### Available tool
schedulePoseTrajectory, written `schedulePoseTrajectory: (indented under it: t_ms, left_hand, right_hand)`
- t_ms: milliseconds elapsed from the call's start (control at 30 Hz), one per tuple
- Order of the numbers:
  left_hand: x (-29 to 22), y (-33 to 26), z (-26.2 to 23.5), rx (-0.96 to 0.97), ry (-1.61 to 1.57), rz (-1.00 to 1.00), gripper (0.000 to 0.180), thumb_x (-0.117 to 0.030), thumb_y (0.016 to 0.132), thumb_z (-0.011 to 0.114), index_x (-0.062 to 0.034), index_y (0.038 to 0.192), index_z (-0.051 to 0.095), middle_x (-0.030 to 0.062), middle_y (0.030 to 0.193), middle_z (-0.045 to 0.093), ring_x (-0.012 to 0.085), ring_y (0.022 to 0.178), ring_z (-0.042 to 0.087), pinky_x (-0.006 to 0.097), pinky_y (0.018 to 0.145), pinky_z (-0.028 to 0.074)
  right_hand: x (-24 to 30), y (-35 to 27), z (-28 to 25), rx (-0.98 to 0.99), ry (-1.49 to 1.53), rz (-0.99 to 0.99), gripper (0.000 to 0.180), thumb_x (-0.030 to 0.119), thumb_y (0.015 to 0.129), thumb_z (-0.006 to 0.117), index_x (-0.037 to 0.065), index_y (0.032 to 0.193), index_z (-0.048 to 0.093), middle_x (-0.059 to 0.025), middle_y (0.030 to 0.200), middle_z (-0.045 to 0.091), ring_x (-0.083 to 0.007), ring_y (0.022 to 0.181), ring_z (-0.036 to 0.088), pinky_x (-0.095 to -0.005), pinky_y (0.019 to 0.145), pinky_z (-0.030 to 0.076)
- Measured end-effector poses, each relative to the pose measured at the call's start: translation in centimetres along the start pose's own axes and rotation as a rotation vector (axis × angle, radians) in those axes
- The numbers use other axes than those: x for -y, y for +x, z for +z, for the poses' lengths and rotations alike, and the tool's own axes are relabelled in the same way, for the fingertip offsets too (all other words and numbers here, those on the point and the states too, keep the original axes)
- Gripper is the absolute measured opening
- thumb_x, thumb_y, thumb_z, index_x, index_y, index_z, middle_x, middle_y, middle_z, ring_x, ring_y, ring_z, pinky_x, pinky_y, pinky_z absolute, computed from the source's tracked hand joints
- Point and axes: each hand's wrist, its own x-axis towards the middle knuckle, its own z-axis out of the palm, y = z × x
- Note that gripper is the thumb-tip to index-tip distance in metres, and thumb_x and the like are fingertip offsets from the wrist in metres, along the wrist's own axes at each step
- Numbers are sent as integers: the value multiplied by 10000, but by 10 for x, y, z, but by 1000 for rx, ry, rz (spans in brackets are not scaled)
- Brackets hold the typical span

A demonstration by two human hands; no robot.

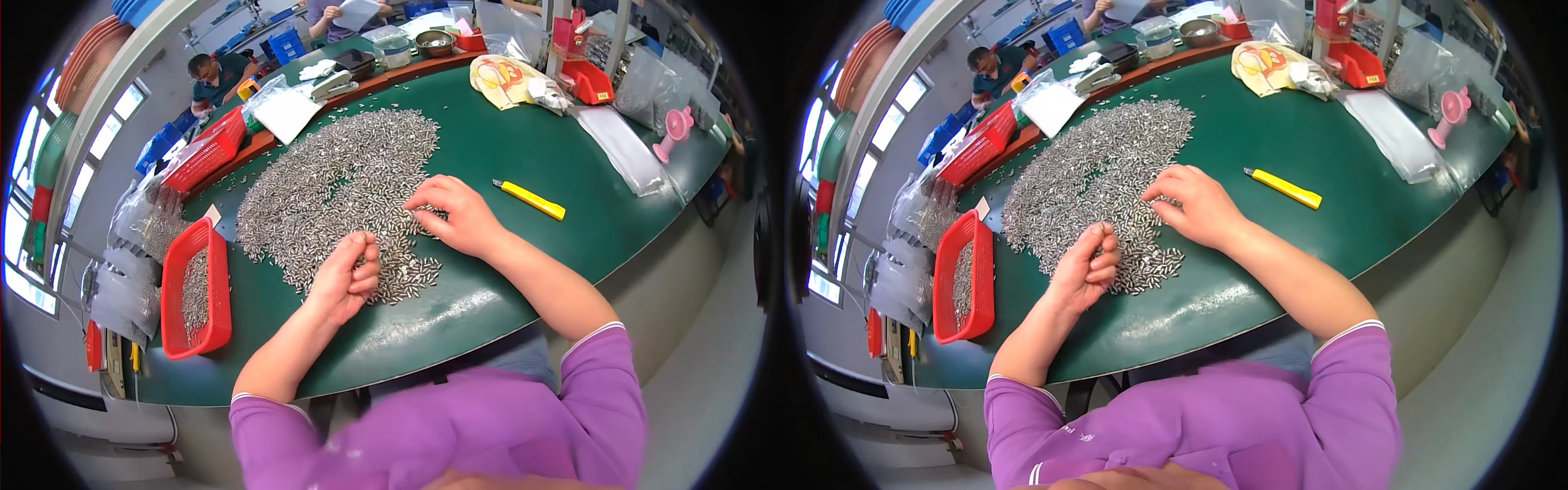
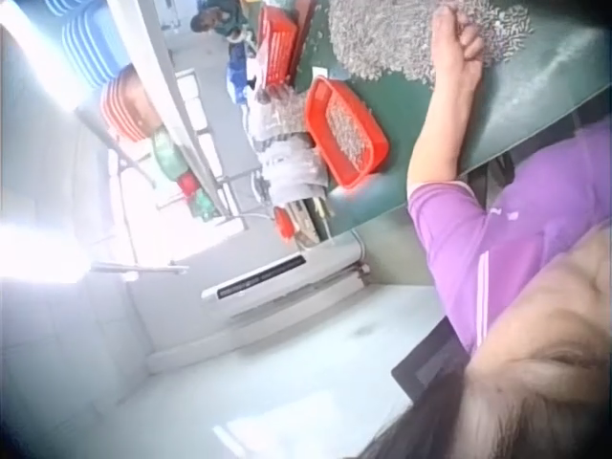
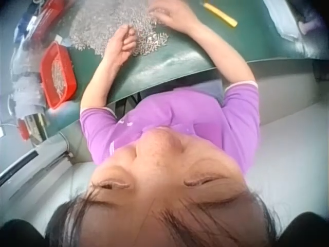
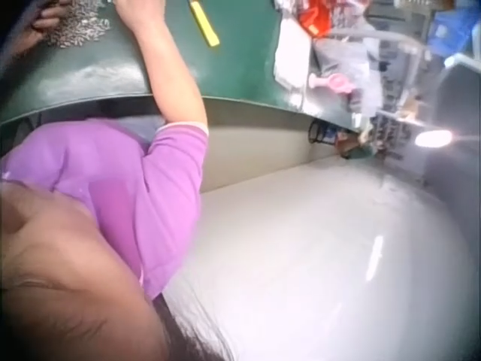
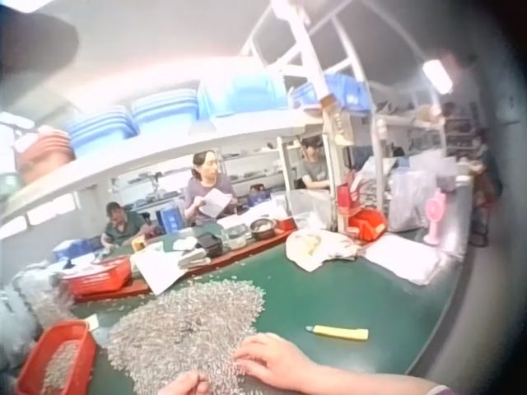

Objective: The recorder is inspecting and sorting small metal components on a workbench in a factory.

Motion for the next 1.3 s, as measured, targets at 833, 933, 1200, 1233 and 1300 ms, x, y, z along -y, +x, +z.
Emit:
schedulePoseTrajectory:
  t_ms: [833,933,1200,1233,1300]
  left_hand:
    - [-85,-130,-67,-792,1613,1020,112,-127,849,647,-40,905,604,139,1198,537,280,1124,521,360,966,401]
    - [-7,-108,2,-452,1756,980,80,-67,778,668,-62,833,610,120,1185,540,327,1225,447,443,1037,349]
    - [90,-69,47,-267,1928,917,132,-44,718,714,-58,827,642,112,1011,530,348,1117,479,458,952,386]
    - [95,-68,43,-277,1944,907,110,-86,754,697,-61,848,645,107,1045,522,349,1155,449,474,918,377]
    - [101,-68,43,-301,1945,889,119,-86,754,696,-63,858,644,102,1042,524,341,1147,454,469,911,379]
  right_hand:
    - [22,-31,-146,-73,-581,304,213,191,809,665,108,1006,666,-74,1010,627,-284,972,594,-391,852,488]
    - [-12,-69,-143,103,-689,504,330,260,776,710,112,1066,657,-105,1063,606,-295,1025,576,-404,887,485]
    - [-26,-99,-114,-76,-620,440,207,203,869,609,38,993,594,-142,946,602,-331,911,586,-430,807,488]
    - [-7,-103,-108,-123,-521,404,200,197,907,562,22,1003,558,-166,930,617,-344,860,605,-442,757,494]
    - [42,-122,-98,-60,-33,563,199,191,961,484,29,1076,491,-132,737,632,-308,648,626,-404,616,499]
